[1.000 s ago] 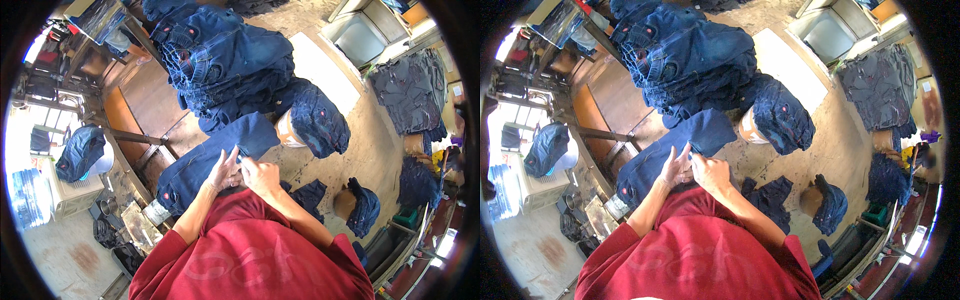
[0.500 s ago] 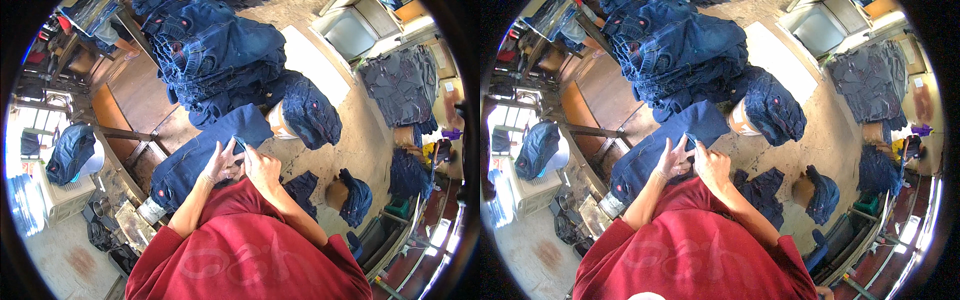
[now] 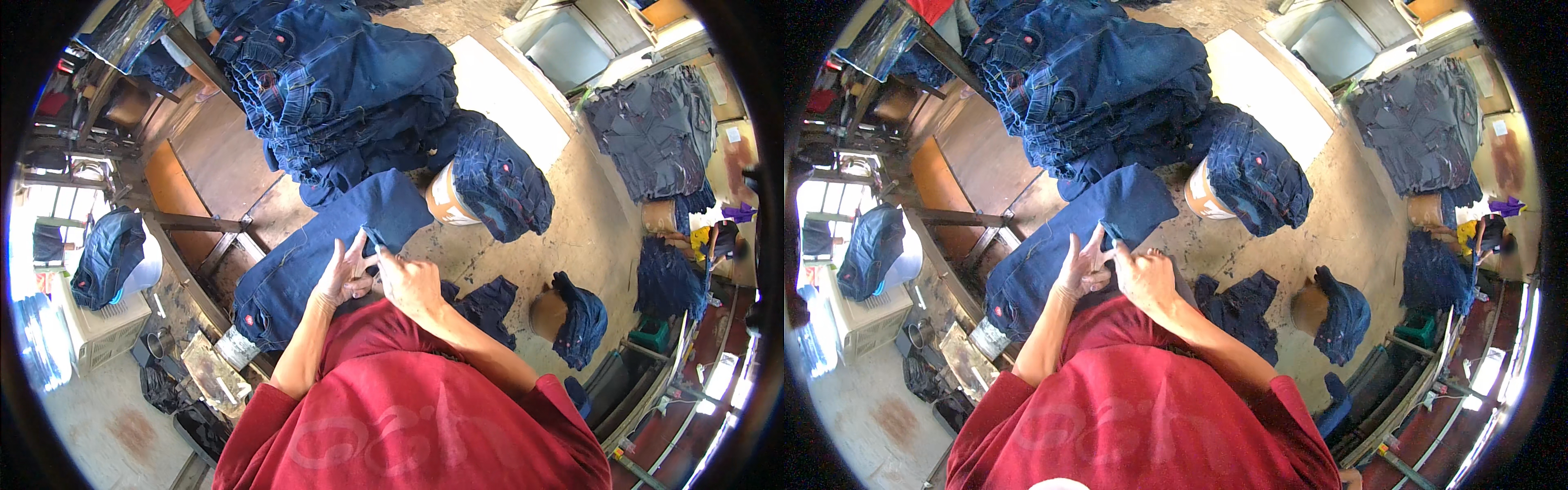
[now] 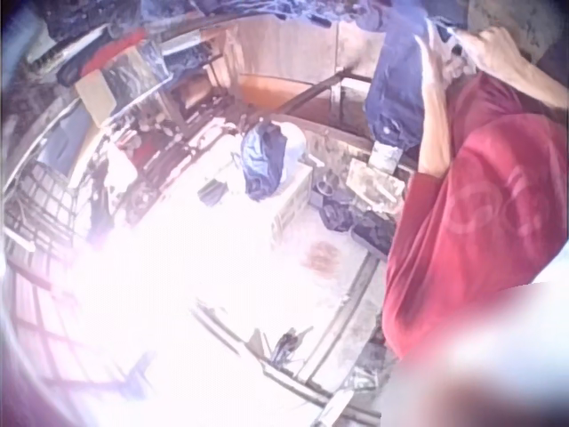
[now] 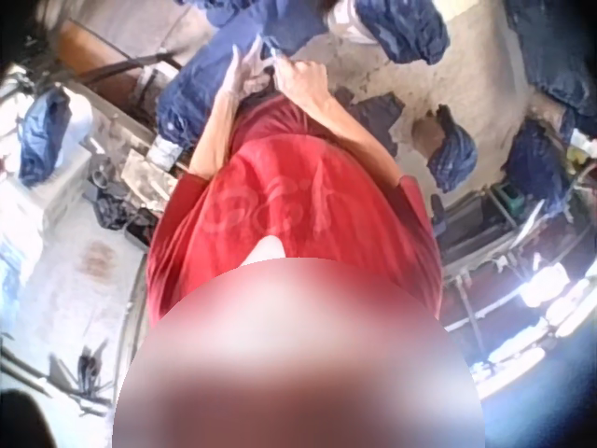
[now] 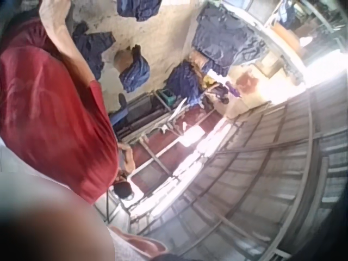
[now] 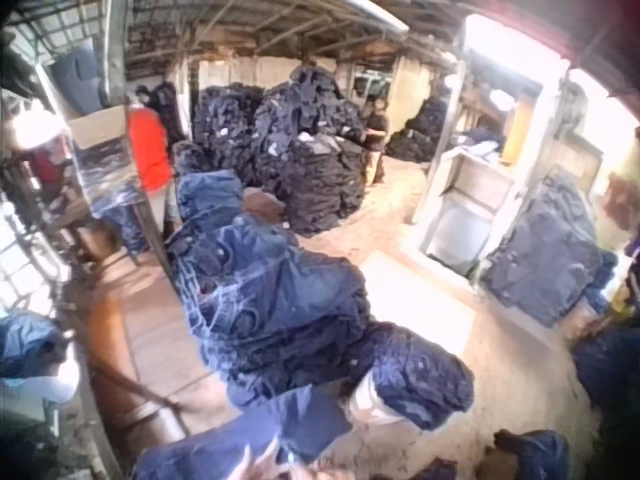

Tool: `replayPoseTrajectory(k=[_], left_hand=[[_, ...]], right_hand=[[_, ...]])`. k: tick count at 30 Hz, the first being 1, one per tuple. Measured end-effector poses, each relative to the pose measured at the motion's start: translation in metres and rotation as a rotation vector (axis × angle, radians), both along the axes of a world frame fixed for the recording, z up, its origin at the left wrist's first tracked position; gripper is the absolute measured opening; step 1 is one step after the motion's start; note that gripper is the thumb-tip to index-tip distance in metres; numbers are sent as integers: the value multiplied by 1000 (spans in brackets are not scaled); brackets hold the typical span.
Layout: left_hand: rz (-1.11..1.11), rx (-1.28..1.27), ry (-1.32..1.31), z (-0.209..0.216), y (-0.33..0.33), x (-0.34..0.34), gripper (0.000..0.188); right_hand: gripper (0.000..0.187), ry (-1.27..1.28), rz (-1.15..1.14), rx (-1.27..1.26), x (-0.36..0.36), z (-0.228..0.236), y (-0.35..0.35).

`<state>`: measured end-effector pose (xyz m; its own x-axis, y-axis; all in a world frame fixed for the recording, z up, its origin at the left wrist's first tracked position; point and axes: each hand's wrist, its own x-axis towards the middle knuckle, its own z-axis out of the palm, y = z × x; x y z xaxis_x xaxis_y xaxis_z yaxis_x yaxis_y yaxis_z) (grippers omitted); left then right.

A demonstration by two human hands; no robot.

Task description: The person repeatedly picks up dark blue jeans from a pile, lays them on a table, and uses a white marker to draw lines along the hem and leg. After marking each pair, they place it on a separate pile and continue with the next pair.

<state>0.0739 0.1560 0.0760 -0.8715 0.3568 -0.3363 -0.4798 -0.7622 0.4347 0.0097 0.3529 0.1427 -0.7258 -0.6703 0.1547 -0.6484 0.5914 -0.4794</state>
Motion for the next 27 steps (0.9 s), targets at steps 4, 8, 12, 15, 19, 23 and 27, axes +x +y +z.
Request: replayPoseTrajectory(k=[4,8,12,15,19,23,27], left_hand=[[15,-5,-9,-2,2,4,106],[24,-64,26,-4,4,7,111],[20,-107,20,-4,7,6,112],[27,-144,-5,-3,7,9,114],[65,-139,-38,-7,15,16,116],[103,-59,-29,-7,20,6,112],[189,-538,-119,22,-10,24,101]], right_hand=[[28,10,9,24,-5,0,3],[29,-59,61,-23,-4,5,9],[25,39,101,37,-13,10,11],[25,-62,55,-2,-23,11,8],[29,13,46,-59,-30,8,-8],[29,15,65,-41,-32,11,-19],[27,-109,142,-186,-35,20,-10]])
